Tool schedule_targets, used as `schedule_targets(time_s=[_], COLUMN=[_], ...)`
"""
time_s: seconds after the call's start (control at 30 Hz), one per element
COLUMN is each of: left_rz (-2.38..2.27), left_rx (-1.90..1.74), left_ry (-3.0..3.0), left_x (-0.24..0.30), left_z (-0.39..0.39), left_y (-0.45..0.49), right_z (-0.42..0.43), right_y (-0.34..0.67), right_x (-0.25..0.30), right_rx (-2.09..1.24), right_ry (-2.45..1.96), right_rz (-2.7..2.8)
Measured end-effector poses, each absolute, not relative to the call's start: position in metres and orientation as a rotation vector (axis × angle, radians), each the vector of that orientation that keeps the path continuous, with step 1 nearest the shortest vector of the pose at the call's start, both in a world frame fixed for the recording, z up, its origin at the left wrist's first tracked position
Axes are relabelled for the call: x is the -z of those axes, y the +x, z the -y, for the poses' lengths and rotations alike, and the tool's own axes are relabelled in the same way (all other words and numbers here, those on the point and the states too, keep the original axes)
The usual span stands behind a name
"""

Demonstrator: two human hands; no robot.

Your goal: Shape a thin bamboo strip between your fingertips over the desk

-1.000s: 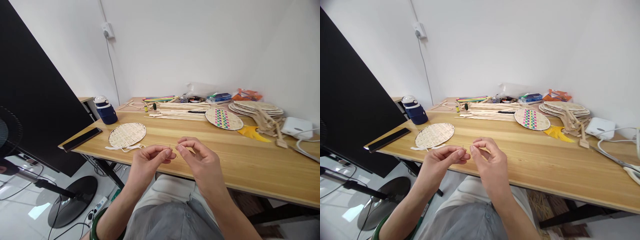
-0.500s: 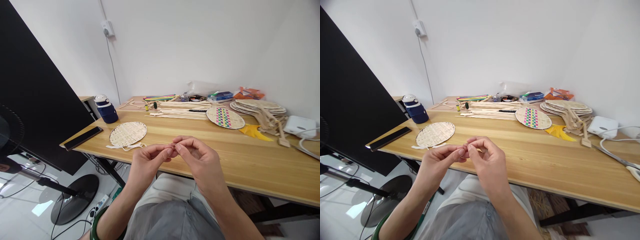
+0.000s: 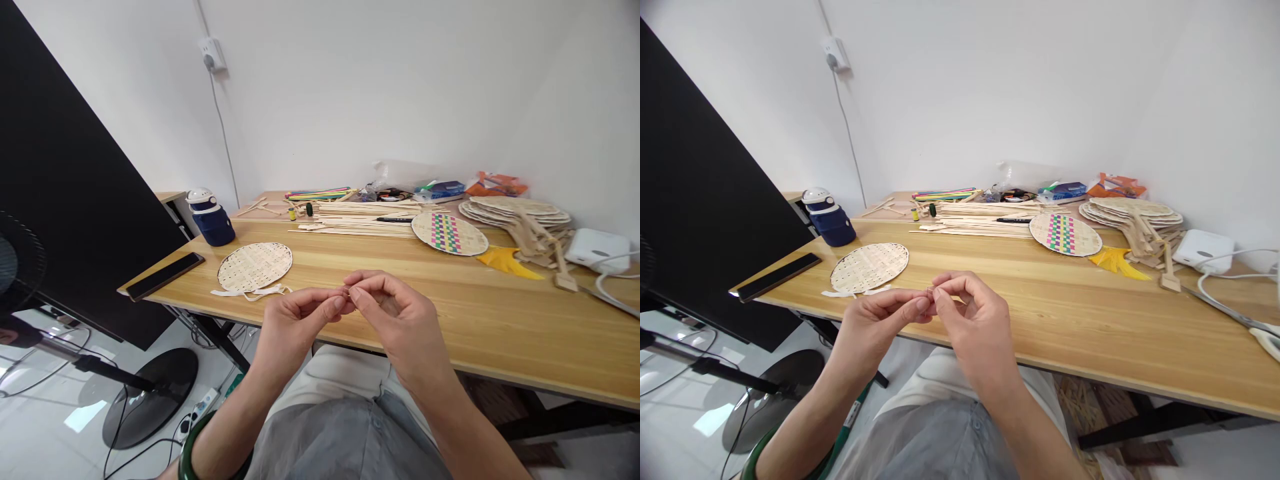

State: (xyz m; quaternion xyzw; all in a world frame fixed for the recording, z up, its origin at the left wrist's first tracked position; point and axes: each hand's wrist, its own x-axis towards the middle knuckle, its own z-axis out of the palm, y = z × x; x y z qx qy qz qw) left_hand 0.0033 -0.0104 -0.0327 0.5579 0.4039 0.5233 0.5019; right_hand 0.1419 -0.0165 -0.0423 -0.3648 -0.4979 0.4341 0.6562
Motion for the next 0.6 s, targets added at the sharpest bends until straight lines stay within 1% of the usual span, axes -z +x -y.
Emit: schedule_targets(time_s=[0.6], left_rz=[-0.970], left_rx=[-1.247], left_ry=[1.375], left_x=[0.0346], left_z=[0.0108], left_y=[0.0015], right_z=[0.0176], right_y=[0.1431], right_x=[0.0425], right_rx=[-0.981], right_ry=[-0.858], right_rz=[1.134])
